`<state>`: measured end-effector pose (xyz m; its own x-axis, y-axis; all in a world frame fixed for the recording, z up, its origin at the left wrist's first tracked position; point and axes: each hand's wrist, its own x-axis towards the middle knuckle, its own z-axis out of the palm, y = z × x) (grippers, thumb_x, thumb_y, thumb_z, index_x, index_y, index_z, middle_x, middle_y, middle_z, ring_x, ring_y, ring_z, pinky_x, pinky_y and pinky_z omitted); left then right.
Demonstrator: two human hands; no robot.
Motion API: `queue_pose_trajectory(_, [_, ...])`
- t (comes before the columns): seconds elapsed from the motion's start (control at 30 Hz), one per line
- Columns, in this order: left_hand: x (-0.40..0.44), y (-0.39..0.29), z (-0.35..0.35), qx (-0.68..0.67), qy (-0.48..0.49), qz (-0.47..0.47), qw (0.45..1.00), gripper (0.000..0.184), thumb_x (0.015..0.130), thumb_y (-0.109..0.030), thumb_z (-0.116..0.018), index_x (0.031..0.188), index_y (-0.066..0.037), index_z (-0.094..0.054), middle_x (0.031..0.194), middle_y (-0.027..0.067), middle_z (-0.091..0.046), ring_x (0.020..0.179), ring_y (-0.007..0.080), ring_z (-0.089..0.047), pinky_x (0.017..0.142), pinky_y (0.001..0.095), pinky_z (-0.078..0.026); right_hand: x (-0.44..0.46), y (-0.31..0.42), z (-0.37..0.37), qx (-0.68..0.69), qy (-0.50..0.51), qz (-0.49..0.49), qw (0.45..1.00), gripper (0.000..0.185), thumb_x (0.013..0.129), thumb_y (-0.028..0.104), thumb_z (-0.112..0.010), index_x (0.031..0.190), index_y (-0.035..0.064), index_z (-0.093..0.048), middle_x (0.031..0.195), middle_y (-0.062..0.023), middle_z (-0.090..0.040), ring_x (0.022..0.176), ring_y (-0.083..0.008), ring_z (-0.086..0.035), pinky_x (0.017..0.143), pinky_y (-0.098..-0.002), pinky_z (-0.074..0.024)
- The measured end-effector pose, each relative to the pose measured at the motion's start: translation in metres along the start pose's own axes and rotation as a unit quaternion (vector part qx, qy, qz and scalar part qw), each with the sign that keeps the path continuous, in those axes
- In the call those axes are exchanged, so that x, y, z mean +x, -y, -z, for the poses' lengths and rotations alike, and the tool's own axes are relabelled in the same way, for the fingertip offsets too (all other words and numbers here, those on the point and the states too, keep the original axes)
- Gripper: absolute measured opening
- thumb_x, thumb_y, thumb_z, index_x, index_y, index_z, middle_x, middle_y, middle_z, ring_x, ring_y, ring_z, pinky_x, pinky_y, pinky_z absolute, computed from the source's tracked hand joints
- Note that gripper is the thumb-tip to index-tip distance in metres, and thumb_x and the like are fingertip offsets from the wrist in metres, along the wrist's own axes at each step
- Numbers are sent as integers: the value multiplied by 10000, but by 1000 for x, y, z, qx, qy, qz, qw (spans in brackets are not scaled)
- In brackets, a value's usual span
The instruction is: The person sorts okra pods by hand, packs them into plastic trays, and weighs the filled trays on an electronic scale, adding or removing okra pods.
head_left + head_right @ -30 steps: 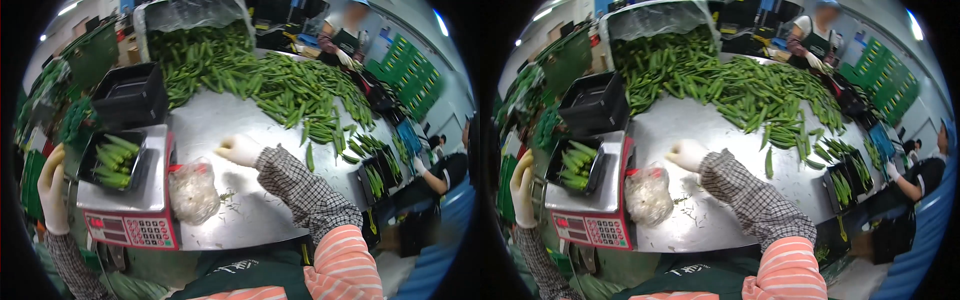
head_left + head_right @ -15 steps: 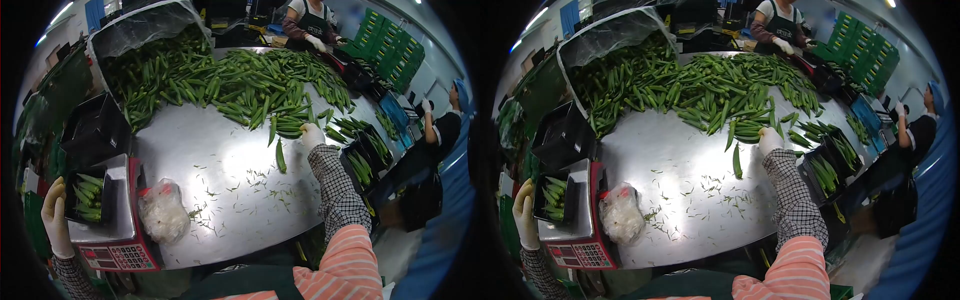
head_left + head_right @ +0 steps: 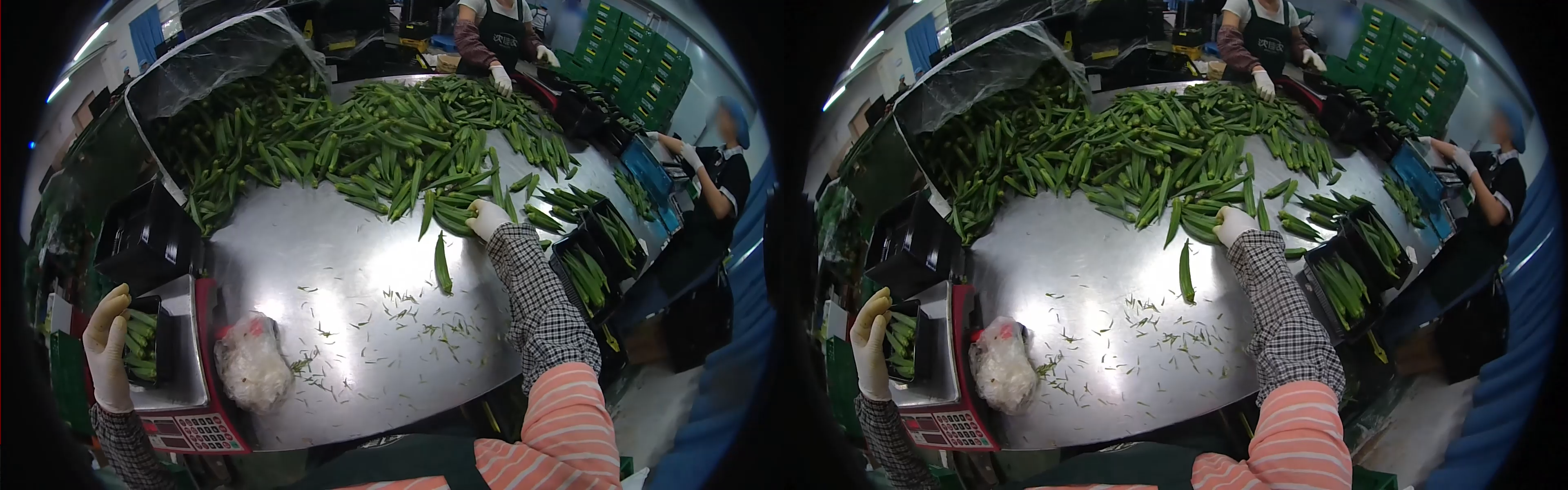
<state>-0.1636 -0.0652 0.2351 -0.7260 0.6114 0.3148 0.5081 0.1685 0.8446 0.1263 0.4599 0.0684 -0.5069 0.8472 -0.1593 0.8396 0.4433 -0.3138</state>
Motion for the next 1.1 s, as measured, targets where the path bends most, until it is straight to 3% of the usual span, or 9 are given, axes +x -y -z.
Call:
queue_pose_trajectory(0.13, [7,2,-11,6,42,-14,999,304,888,-148,-532,1135,26,-564,1241,130,-531,1124,187,-508,973,312,-375,3,-26,-16,136,14,26,990,351,789,207,-635,1093,38,-588,982,-157,-639,905,-263,-622,818,-324,-477])
queue_pose_trajectory(0.17, [9,-1,-17,-1,43,-9,999,295,878,-132,-540,1125,27,-571,1237,135,-532,1122,191,-508,973,316,-375,2,-34,-20,189,3,39,981,320,796,186,-617,1062,10,-589,895,-135,-646,761,-213,-633,707,-303,-500])
queue_pose_trajectory(0.3, [10,-5,-29,-16,60,-9,998,289,868,-116,-553,1116,29,-576,1229,138,-535,1116,188,-508,969,321,-377,-21,-36,-15,364,-36,26,930,290,819,179,-595,1026,-23,-582,791,-67,-601,584,-123,-561,549,-252,-478])
queue_pose_trajectory(0.53, [7,1,-29,-24,70,-17,997,292,874,-141,-571,1126,7,-577,1219,113,-551,1092,170,-533,948,296,-394,-57,-12,2,638,57,-29,767,282,906,249,-518,997,-14,-564,762,-66,-569,554,-135,-542,520,-275,-480])
queue_pose_trajectory(0.67, [3,-5,-33,-30,71,-4,997,285,864,-114,-564,1108,33,-578,1211,128,-549,1090,171,-521,943,289,-390,-71,3,4,676,127,-11,725,333,935,321,-467,892,8,-571,730,-54,-560,523,-138,-513,515,-279,-457])
queue_pose_trajectory(0.8, [1,-4,-36,-43,70,-12,997,282,856,-94,-558,1097,49,-578,1203,135,-550,1056,166,-524,926,278,-395,-82,14,5,689,149,-8,709,411,943,373,-428,844,2,-575,641,-27,-538,494,-129,-497,485,-272,-435])
queue_pose_trajectory(0.87, [0,-1,-38,-49,61,-10,997,271,850,-84,-554,1083,52,-583,1197,133,-554,1036,159,-525,918,276,-394,-86,24,-1,536,144,-48,831,369,918,342,-469,831,1,-578,651,-41,-552,458,-121,-501,403,-263,-409])
queue_pose_trajectory(0.93, [0,0,-37,-38,63,-14,997,260,846,-74,-548,1069,54,-588,1191,131,-557,1023,153,-524,913,275,-391,-100,40,-3,501,119,11,857,279,897,264,-507,857,-1,-586,681,-56,-570,482,-113,-517,422,-247,-431])
queue_pose_trajectory(1.1, [-4,-4,-33,-26,70,-6,997,244,843,-50,-538,1060,49,-593,1198,128,-553,1057,152,-515,931,279,-378,-134,89,5,512,91,216,826,278,839,48,-548,1099,-49,-524,941,-78,-586,797,-121,-596,712,-228,-483])
